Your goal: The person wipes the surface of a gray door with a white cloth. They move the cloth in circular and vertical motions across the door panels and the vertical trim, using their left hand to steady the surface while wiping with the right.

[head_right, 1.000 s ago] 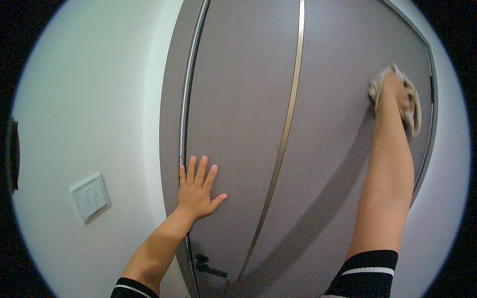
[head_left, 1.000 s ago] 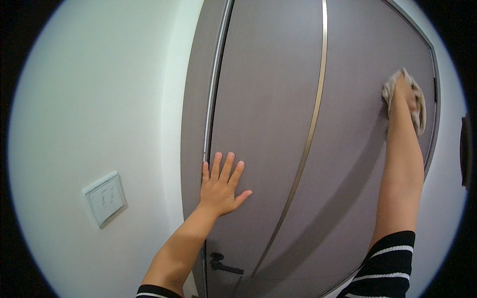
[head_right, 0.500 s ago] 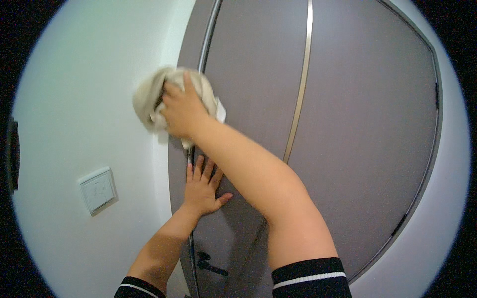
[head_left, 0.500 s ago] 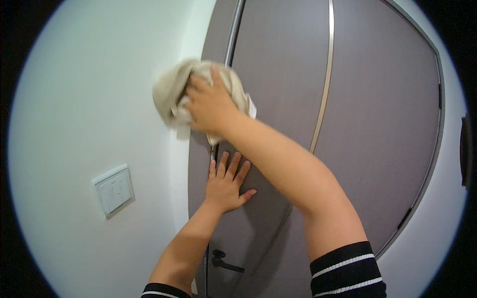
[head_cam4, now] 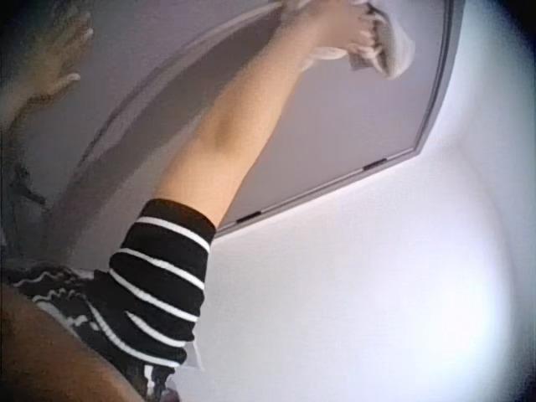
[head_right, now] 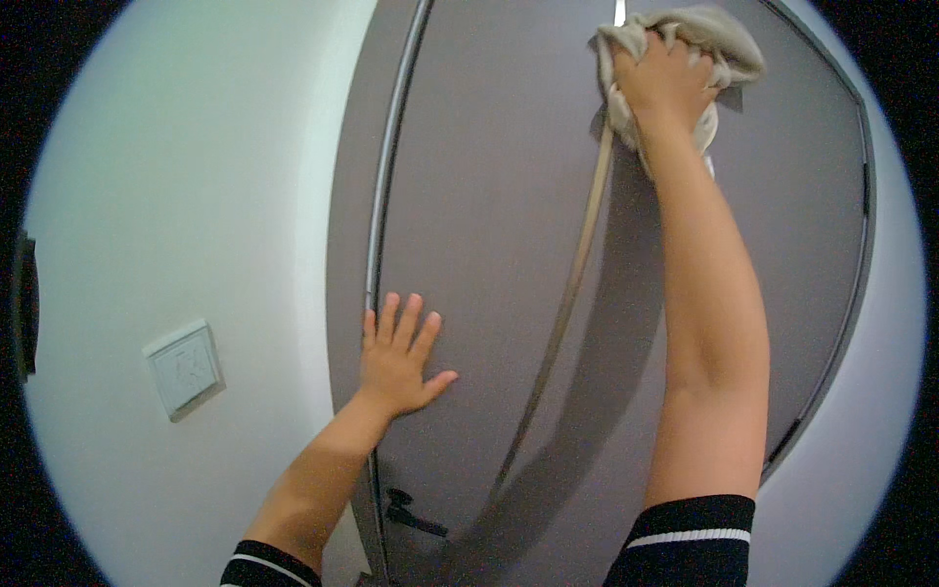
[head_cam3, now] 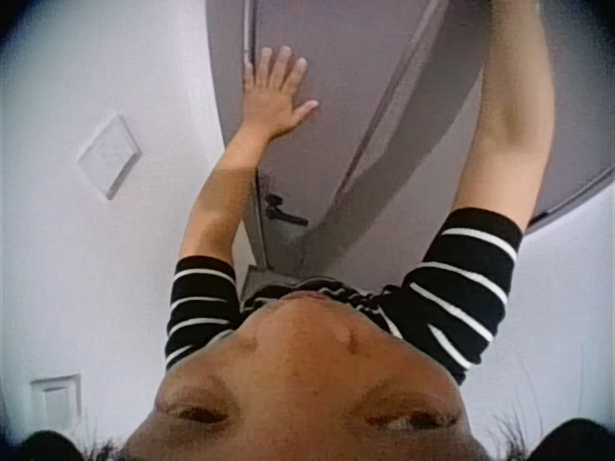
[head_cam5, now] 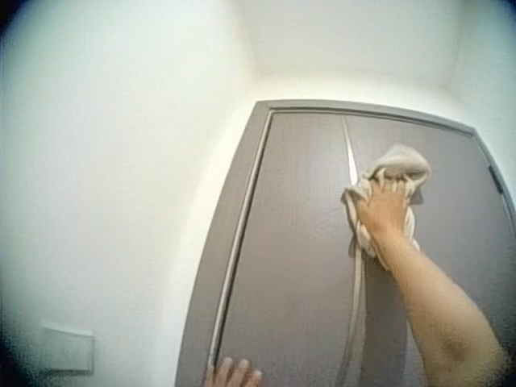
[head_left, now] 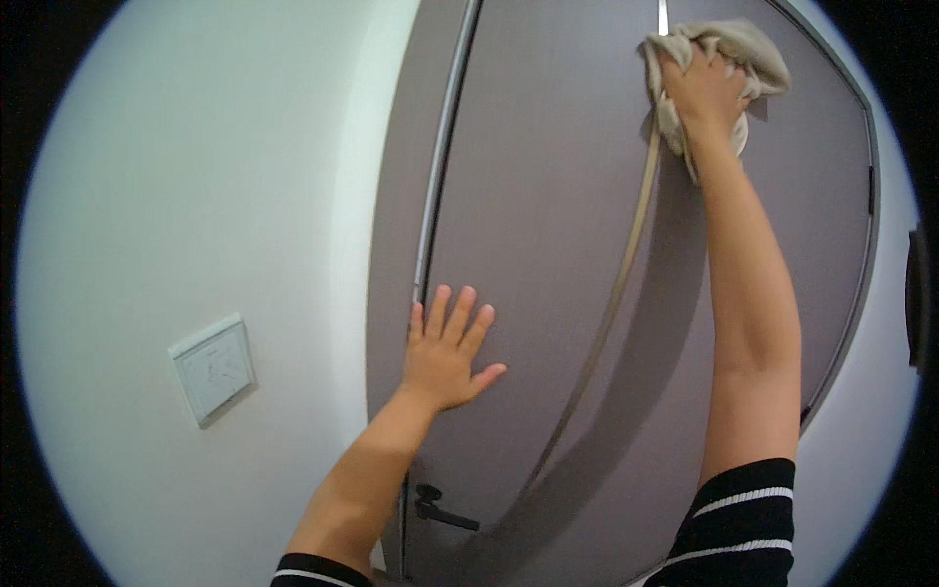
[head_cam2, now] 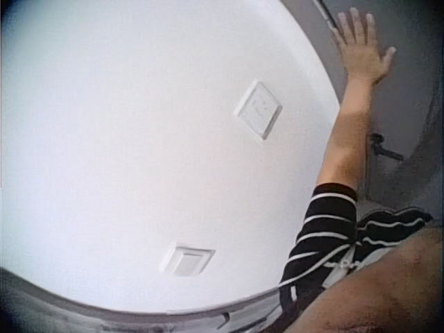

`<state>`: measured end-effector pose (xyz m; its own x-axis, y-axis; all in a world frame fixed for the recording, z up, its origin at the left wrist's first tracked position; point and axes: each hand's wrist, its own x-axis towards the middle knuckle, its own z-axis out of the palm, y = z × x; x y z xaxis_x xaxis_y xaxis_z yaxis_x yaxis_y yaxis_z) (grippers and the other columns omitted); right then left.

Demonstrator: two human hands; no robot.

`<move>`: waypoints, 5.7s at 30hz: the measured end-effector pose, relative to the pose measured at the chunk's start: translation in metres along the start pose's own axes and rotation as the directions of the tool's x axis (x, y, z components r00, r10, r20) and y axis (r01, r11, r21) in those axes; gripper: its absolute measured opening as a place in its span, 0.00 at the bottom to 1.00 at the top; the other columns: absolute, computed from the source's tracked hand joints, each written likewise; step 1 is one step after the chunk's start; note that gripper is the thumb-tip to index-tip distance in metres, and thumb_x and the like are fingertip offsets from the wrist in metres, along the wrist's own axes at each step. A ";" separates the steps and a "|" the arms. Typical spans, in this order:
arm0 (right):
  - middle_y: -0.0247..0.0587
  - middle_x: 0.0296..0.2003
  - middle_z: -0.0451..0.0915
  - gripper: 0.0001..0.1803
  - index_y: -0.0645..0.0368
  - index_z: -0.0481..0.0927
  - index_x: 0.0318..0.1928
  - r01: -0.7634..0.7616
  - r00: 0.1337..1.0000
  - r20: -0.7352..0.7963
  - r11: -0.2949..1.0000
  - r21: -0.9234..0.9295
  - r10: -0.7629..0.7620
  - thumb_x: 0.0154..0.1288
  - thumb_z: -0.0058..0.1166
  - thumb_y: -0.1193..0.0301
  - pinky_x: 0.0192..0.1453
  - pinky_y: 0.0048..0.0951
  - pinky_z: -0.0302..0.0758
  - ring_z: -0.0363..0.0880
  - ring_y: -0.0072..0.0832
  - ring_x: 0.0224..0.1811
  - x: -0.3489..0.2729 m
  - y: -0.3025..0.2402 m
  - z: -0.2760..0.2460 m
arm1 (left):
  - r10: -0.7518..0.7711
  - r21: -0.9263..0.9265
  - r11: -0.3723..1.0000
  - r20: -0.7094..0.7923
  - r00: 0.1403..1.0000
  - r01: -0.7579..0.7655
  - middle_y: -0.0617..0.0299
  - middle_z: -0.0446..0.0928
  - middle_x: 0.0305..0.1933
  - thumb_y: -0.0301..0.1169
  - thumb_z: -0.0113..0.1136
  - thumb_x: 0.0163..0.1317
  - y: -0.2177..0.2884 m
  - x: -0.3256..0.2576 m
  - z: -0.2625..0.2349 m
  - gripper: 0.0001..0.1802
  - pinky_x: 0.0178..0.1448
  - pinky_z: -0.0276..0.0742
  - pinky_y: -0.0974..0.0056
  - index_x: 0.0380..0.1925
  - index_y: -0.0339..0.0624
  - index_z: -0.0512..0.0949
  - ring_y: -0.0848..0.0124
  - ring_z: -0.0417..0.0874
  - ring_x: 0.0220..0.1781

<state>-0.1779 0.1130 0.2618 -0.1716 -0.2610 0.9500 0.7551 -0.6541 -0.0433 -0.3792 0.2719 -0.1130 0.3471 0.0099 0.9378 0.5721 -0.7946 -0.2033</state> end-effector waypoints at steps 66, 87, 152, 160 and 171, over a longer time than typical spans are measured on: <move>0.38 0.65 0.69 0.21 0.51 0.85 0.46 0.592 0.151 0.077 0.153 0.791 -0.985 0.50 0.59 0.59 0.78 0.57 0.40 0.56 0.39 0.73 -0.257 0.109 -0.087 | 0.117 0.040 0.992 0.118 0.986 -0.122 0.45 0.37 0.78 0.55 0.55 0.60 0.089 0.039 0.007 0.46 0.72 0.26 0.30 0.73 0.49 0.52 0.45 0.34 0.79; 0.37 0.67 0.66 0.26 0.41 0.80 0.55 0.732 0.117 -0.044 0.056 0.678 -0.992 0.54 0.60 0.55 0.77 0.57 0.43 0.53 0.42 0.74 -0.153 -0.006 -0.082 | 0.067 -0.040 0.997 -0.057 0.996 -0.069 0.43 0.45 0.76 0.61 0.55 0.56 0.151 0.059 0.022 0.51 0.73 0.28 0.32 0.70 0.36 0.53 0.44 0.40 0.78; 0.39 0.68 0.64 0.36 0.36 0.68 0.67 0.426 0.891 0.068 0.879 0.213 -0.448 0.58 0.52 0.44 0.73 0.64 0.44 0.51 0.51 0.73 -0.074 0.111 -0.038 | 0.167 -0.046 0.984 -0.064 0.984 -0.170 0.43 0.50 0.75 0.66 0.54 0.54 0.153 0.042 0.014 0.51 0.74 0.29 0.36 0.67 0.38 0.59 0.45 0.45 0.78; 0.34 0.68 0.64 0.30 0.39 0.78 0.59 0.563 0.505 0.237 0.525 0.638 -0.830 0.52 0.59 0.52 0.74 0.66 0.38 0.48 0.46 0.75 -0.201 0.041 -0.098 | 0.331 -0.035 0.943 -0.023 0.943 -0.331 0.48 0.61 0.70 0.59 0.57 0.55 0.134 0.022 0.019 0.40 0.74 0.37 0.35 0.61 0.43 0.69 0.48 0.56 0.73; 0.49 0.66 0.64 0.32 0.48 0.74 0.62 0.251 0.890 0.347 0.953 0.168 -0.296 0.59 0.56 0.48 0.76 0.58 0.41 0.49 0.52 0.74 -0.090 0.223 -0.082 | 0.436 0.010 0.900 -0.007 0.900 -0.436 0.56 0.60 0.72 0.59 0.56 0.56 0.138 0.007 0.016 0.39 0.75 0.31 0.37 0.62 0.47 0.70 0.54 0.53 0.76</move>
<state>-0.0464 -0.0676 0.1408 -0.1564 0.2078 0.9656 0.7833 -0.5695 0.2494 -0.2856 0.1718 -0.1393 0.5564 -0.3419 0.7573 0.3710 -0.7133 -0.5946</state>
